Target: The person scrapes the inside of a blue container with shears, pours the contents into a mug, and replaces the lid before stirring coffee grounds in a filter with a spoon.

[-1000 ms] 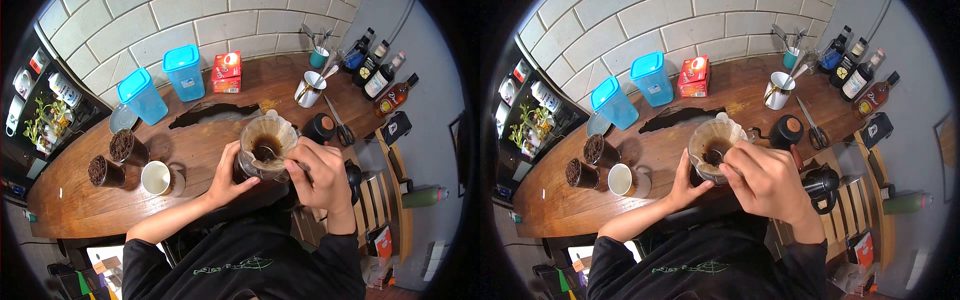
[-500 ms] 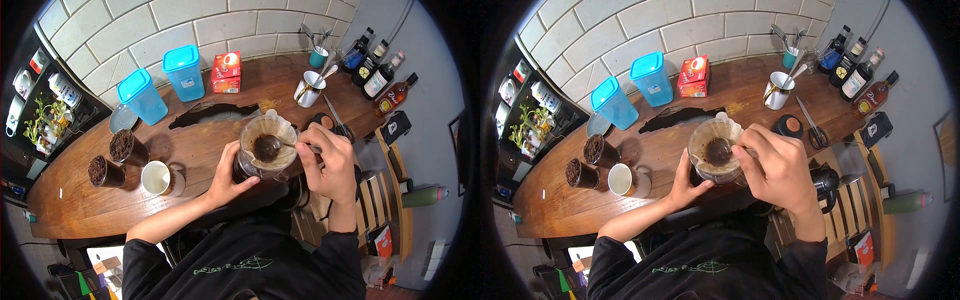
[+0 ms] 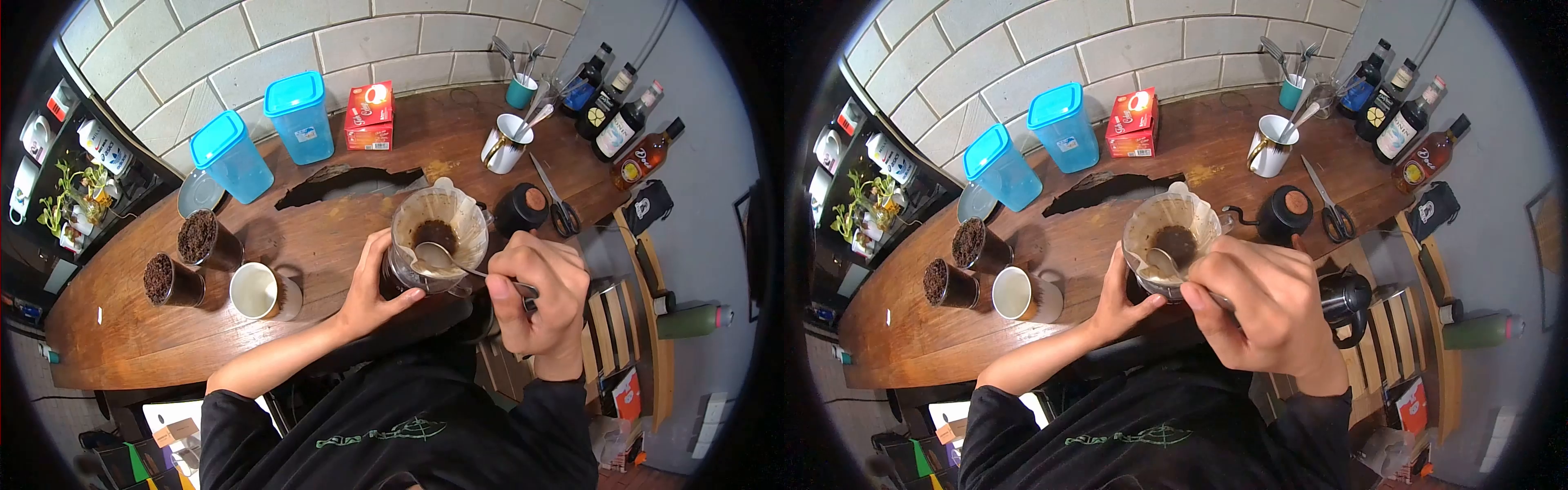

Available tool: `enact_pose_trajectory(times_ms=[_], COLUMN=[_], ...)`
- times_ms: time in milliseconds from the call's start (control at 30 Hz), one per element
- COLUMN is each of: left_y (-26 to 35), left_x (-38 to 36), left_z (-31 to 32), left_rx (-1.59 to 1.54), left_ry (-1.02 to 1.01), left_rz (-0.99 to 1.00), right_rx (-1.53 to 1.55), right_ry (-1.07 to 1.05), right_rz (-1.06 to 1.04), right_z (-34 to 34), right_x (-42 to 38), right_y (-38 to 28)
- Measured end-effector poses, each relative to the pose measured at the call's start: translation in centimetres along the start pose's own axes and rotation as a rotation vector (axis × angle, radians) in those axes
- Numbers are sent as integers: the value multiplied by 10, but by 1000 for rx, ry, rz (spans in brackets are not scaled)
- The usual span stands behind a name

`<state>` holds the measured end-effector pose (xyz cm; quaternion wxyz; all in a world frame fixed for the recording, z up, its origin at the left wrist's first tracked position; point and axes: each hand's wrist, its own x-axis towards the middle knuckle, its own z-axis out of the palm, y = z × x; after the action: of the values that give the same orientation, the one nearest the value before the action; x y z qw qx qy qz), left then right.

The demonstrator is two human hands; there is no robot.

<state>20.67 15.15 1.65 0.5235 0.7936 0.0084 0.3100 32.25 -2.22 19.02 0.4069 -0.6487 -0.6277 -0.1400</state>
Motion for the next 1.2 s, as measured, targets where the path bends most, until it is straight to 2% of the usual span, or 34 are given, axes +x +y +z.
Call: enact_pose_trajectory(times_ms=[200, 500, 733, 933, 1000, 1200], left_y=[1, 0, 2, 1, 0, -6], left_x=[0, 0, 1, 2, 2, -6], left_z=[0, 0, 1, 1, 1, 1], left_rx=[0, -3, -20, -2, -20, -65], left_ry=[8, 5, 9, 9, 6, -21], left_rz=[5, -2, -38, -42, -62, -158], right_rx=[-57, -35, -7, 32, 65, 147], right_ry=[-73, 5, -69, -10, -44, 64], right_rz=[5, 38, 92, 115, 38, -5], right_z=[4, 0, 3, -1, 0, -1], right_x=[2, 5, 11, 10, 13, 11], right_y=[2, 5, 12, 15, 16, 20])
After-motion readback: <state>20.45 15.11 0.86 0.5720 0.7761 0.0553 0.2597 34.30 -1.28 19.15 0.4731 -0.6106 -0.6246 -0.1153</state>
